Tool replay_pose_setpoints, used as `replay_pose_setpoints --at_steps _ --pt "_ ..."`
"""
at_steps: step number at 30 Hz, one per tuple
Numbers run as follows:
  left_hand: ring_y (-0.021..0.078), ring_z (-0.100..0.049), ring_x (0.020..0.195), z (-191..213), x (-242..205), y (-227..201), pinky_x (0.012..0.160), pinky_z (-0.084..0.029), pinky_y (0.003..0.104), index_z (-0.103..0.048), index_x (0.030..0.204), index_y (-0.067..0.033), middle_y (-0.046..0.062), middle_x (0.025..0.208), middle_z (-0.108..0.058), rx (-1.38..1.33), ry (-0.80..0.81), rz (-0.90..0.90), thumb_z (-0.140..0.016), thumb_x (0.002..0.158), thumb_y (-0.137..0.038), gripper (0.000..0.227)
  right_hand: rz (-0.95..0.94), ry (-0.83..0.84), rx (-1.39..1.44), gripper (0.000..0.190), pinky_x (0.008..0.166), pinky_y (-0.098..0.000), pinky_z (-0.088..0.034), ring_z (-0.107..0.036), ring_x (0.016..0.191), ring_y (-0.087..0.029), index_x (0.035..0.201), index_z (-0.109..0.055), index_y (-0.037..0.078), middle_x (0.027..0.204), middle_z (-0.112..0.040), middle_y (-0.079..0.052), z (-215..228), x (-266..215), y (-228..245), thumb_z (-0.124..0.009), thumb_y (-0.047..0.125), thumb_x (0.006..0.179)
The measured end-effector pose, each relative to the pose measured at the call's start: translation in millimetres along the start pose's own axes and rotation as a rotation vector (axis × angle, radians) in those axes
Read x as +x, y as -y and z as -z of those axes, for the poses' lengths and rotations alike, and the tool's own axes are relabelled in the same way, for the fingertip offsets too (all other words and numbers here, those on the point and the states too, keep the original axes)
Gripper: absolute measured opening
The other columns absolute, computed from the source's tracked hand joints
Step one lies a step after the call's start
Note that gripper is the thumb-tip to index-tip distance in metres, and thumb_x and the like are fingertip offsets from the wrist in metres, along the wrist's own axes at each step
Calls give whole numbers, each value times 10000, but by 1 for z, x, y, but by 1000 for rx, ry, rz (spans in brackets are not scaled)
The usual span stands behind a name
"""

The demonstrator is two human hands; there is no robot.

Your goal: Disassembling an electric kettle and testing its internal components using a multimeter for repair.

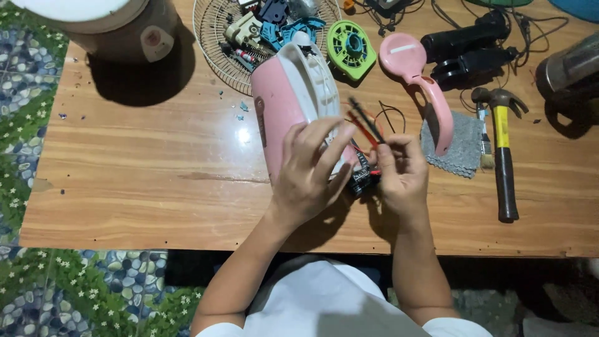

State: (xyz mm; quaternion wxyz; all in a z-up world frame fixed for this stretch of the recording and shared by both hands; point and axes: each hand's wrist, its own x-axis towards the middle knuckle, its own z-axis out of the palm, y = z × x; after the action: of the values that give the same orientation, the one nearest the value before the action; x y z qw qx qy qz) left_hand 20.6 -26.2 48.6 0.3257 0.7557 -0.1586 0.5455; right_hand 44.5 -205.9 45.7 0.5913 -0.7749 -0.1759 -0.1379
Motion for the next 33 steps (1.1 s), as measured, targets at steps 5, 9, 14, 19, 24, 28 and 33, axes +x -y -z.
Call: replay_pose_setpoints --at_steps 5,9,14,19,24,28,33 --pt "352 -584 1335 -2 -1 -7 1123 -388 618 -540 1475 -177 148 1488 -551 79 181 -32 -629 1057 -292 443 209 324 -206 102 636 -353 -571 -769 836 -290 1065 -716 66 849 -762 -103 13 13 10 -694 58 967" --pt "259 -502 1394 10 14 -4 1078 -315 638 -611 1345 -111 110 1392 -600 231 431 -5 -503 1060 -450 456 292 358 -334 174 726 -423 -591 -763 924 -336 1128 -729 68 906 -770 -116 21 27 25 -734 81 955" --pt "303 -508 1384 21 20 -11 1045 -346 693 -683 1143 -106 137 1360 -609 299 439 -31 -460 1096 -314 309 373 361 -249 145 745 -465 -581 -719 844 -392 1064 -721 -8 916 -727 -166 17 28 42 -737 2 920" --pt "379 -485 1382 29 16 -9 995 -390 696 -654 1079 -100 152 1331 -584 203 439 22 -495 1085 -279 239 460 -30 -285 135 847 -465 -522 -634 934 -375 1080 -687 -48 1001 -686 -172 22 -11 20 -734 -32 954" --pt "329 -544 1304 23 0 -4 996 -412 671 -624 1040 -124 81 1178 -627 291 417 -11 -468 1079 -339 269 316 -243 -316 140 848 -409 -500 -611 931 -354 1036 -646 -36 974 -624 -183 21 -63 -23 -749 -32 940" --pt "318 -539 1286 22 0 -3 999 -417 655 -598 1015 -92 84 1145 -612 240 429 12 -423 1090 -334 308 103 9 -514 463 874 -557 -489 -601 1021 -490 1158 -618 -37 1083 -620 -262 3 -60 4 -861 111 793" --pt "332 -523 1283 21 -3 -2 993 -406 641 -583 988 -69 107 1144 -592 248 414 13 -420 1094 -326 322 103 166 -700 753 888 -697 -490 -568 1064 -615 1338 -521 -148 1194 -559 -398 -7 -56 -15 -861 180 752"
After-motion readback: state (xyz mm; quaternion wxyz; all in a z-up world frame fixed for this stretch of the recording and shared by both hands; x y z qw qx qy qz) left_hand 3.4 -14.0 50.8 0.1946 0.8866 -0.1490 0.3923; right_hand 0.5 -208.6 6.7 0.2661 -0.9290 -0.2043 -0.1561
